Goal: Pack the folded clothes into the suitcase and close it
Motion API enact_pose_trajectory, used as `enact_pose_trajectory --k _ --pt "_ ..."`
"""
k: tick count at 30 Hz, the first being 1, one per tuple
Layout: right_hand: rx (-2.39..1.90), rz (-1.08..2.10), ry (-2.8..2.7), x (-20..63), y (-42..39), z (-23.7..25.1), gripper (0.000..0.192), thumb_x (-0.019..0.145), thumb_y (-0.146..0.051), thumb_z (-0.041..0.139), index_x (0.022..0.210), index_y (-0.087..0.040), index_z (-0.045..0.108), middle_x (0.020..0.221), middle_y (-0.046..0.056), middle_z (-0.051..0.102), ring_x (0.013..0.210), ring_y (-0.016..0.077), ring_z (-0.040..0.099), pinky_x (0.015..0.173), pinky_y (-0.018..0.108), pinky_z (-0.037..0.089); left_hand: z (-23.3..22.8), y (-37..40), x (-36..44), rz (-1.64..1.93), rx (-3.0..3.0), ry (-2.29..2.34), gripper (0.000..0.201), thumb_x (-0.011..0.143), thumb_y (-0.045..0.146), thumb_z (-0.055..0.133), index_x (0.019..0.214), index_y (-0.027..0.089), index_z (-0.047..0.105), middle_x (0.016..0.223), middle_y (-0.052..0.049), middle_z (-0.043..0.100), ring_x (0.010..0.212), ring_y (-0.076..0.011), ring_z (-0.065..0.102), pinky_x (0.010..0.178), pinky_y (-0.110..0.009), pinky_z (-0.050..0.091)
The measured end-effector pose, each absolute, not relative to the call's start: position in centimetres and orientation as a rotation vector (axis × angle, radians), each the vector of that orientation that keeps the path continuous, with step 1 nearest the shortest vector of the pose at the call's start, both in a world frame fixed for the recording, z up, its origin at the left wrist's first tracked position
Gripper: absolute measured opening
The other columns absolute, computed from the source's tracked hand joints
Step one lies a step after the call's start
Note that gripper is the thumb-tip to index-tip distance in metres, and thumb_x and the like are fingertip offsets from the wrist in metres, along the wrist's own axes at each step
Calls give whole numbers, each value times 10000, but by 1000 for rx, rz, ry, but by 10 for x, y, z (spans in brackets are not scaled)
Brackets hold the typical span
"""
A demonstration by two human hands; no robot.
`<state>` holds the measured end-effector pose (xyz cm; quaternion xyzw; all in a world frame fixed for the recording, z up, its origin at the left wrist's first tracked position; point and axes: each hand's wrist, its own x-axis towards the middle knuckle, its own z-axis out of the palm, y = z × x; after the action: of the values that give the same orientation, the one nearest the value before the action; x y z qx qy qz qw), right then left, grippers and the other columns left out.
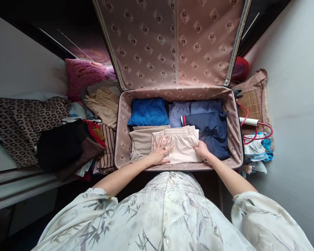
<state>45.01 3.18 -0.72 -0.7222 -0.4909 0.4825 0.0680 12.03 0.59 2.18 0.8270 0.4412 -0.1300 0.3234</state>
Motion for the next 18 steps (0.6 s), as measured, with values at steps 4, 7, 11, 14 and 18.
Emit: enact_pose_trajectory --k 4,7,11,14,18 --pt "-2048 1579 -1408 447 36 -6 480 636 -222 727 1114 -176 740 1105 91 789 1074 317 718 939 412 562 22 11 123 -455 2127 1207 975 808 584 790 1635 346 333 1755 -147 -34 1568 -521 -97 1117 -858 50" --pt "-1860 1771 -1199 438 37 7 643 567 -197 757 1207 -161 701 1198 89 768 1133 311 700 1001 434 551 26 13 124 -423 2077 1183 1016 773 539 833 1634 306 347 1750 -177 -16 1566 -533 -69 1124 -849 92" --pt "-1765 1944 -885 415 41 43 606 510 -125 719 1115 -165 725 1176 104 776 1117 334 708 1046 496 530 25 15 121 13 1903 1373 902 817 456 809 1597 232 414 1730 -201 104 1589 -451 72 1229 -680 192" --pt "-1523 2078 -694 394 46 86 606 509 -124 779 1109 -200 744 1182 93 780 1121 338 713 1056 500 526 17 21 114 466 1483 1679 803 848 471 763 1545 208 463 1652 -197 286 1551 -362 272 1252 -541 272" --pt "-1277 2202 -523 367 43 152 638 503 -145 871 1126 -204 749 1155 80 790 1101 321 726 1039 473 535 16 23 111 849 644 1664 738 845 621 725 1430 199 567 1496 -182 512 1433 -352 465 1186 -497 392"
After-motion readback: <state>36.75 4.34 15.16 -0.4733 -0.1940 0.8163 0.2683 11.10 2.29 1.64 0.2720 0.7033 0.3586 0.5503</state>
